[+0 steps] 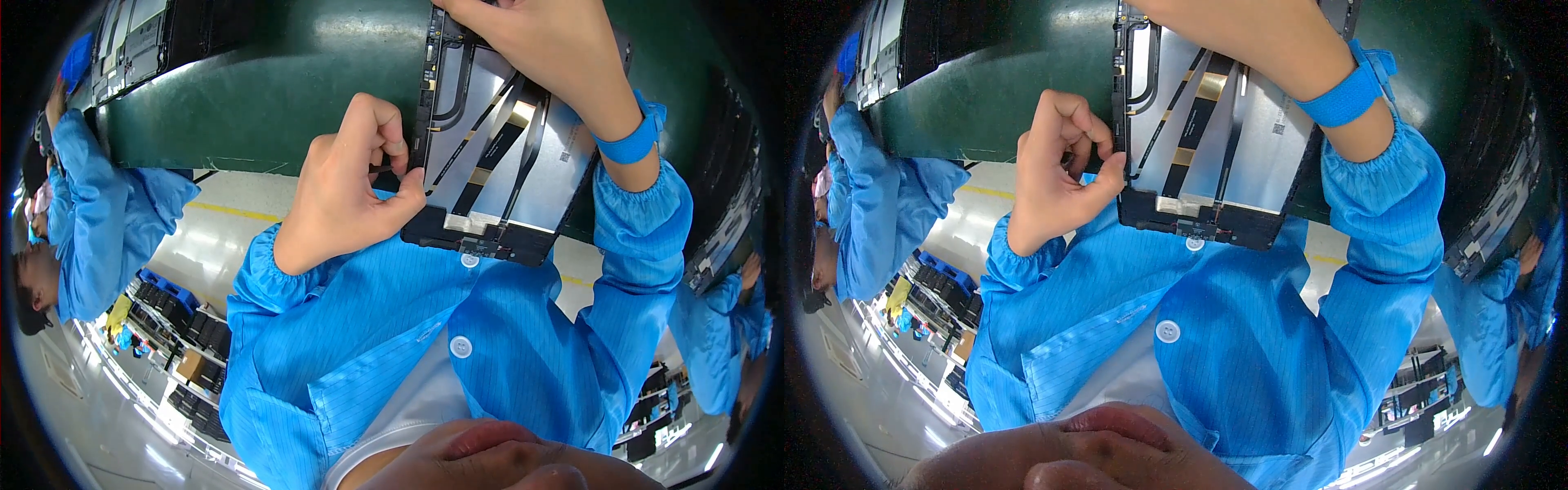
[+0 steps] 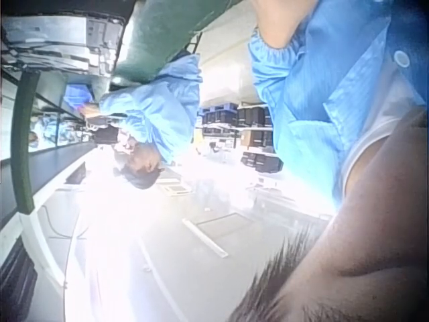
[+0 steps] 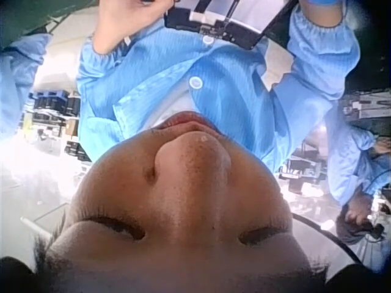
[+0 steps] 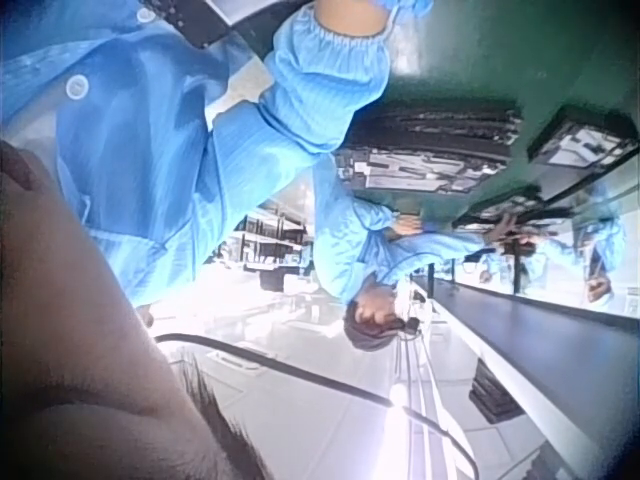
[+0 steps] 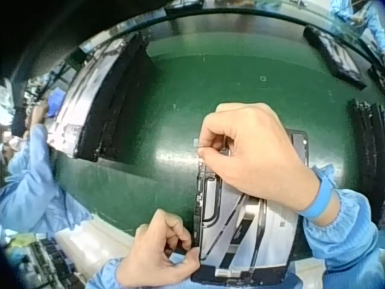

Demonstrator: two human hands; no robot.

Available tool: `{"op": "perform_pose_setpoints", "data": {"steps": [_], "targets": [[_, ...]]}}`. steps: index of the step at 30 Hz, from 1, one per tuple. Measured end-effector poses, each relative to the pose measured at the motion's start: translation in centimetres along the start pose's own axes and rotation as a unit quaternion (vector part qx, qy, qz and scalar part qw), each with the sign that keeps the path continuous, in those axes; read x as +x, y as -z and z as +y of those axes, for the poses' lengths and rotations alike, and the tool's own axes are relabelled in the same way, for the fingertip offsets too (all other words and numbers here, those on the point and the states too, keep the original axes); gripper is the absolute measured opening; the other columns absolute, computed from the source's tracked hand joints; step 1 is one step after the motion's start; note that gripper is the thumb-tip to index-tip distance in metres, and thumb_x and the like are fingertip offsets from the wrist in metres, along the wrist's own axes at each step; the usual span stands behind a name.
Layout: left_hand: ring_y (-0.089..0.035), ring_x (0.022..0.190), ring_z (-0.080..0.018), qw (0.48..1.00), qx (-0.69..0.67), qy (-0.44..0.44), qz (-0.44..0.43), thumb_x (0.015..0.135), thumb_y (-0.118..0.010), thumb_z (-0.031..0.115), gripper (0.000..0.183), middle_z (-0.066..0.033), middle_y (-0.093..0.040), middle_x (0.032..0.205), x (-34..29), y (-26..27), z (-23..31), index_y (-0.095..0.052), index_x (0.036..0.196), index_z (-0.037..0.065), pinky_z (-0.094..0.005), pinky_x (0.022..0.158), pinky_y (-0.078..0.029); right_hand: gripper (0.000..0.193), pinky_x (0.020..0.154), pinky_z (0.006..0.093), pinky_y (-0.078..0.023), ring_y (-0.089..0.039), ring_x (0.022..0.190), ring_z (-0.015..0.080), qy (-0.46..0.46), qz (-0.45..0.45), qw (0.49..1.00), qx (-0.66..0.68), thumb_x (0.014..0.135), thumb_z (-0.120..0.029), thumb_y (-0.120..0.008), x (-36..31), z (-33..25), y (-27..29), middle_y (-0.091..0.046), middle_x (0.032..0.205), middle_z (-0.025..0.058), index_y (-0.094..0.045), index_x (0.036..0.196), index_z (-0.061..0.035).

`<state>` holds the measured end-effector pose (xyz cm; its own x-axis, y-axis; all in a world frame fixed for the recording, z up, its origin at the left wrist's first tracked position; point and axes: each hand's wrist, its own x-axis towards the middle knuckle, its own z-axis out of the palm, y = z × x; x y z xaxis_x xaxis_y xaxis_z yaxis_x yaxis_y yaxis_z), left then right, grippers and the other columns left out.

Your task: The person assembles electronic tablet devices by connecting ribbon cables and routing wires into chassis connectors using tweezers and by hand, repeatedly pushing completed units along the conveyor line and pulling new ones to work on.

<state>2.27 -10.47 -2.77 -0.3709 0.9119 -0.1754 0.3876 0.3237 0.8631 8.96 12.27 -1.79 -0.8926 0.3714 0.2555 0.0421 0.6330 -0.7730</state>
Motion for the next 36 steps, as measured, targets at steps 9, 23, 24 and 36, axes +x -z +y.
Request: {"op": "perform_pose_setpoints", "data": {"steps": [9, 23, 24, 36], "targets": [[-0.050, 0.051, -0.0124, 1.000, -0.017, 0.019, 0.009, 0.071, -0.069, -0.005, 0.039, -0.0069, -0.053, 0.064, 0.1, -0.4, 0.4, -0.042, 0.098, 0.004, -0.0252, 0.048, -0.039, 0.010, 0.056, 0.0337, -0.047, -0.061, 0.060, 0.0236, -0.002, -0.001, 1.000, 0.003, 0.073, -0.005, -0.070, 0.1, 0.0, 0.0, -0.061, 0.068, 0.0135, -0.065, 0.071, 0.0031], [-0.048, 0.053, -0.0105, 0.998, -0.029, 0.048, 0.009, 0.070, -0.068, -0.005, 0.038, -0.0046, -0.050, 0.065, 0.1, -0.5, 0.7, -0.042, 0.097, 0.004, -0.0248, 0.049, -0.039, 0.010, 0.057, 0.0349, -0.047, -0.061, 0.061, 0.0253, 0.008, 0.005, 1.000, -0.002, 0.073, -0.006, -0.069, 0.0, 0.4, -0.1, -0.061, 0.068, 0.0139, -0.065, 0.071, 0.0029], [-0.048, 0.053, -0.0105, 0.998, -0.029, 0.048, 0.010, 0.070, -0.068, -0.005, 0.038, -0.0046, -0.050, 0.065, 0.2, -0.6, 0.8, -0.042, 0.097, 0.004, -0.0248, 0.049, -0.039, 0.010, 0.057, 0.0350, -0.047, -0.061, 0.061, 0.0252, 0.008, 0.006, 1.000, -0.001, 0.073, -0.006, -0.069, 0.0, 0.4, -0.1, -0.061, 0.068, 0.0139, -0.065, 0.071, 0.0030], [-0.052, 0.052, -0.0157, 0.997, 0.040, -0.002, 0.059, 0.069, -0.069, -0.002, 0.037, -0.0059, -0.050, 0.067, 1.4, -0.9, 0.5, -0.043, 0.094, 0.004, -0.0274, 0.050, -0.045, 0.009, 0.059, 0.0376, -0.048, -0.062, 0.064, 0.0294, 0.017, 0.005, 1.000, -0.003, 0.073, -0.006, -0.069, -0.1, 0.5, -0.2, -0.062, 0.070, 0.0149, -0.065, 0.071, 0.0018]]}}
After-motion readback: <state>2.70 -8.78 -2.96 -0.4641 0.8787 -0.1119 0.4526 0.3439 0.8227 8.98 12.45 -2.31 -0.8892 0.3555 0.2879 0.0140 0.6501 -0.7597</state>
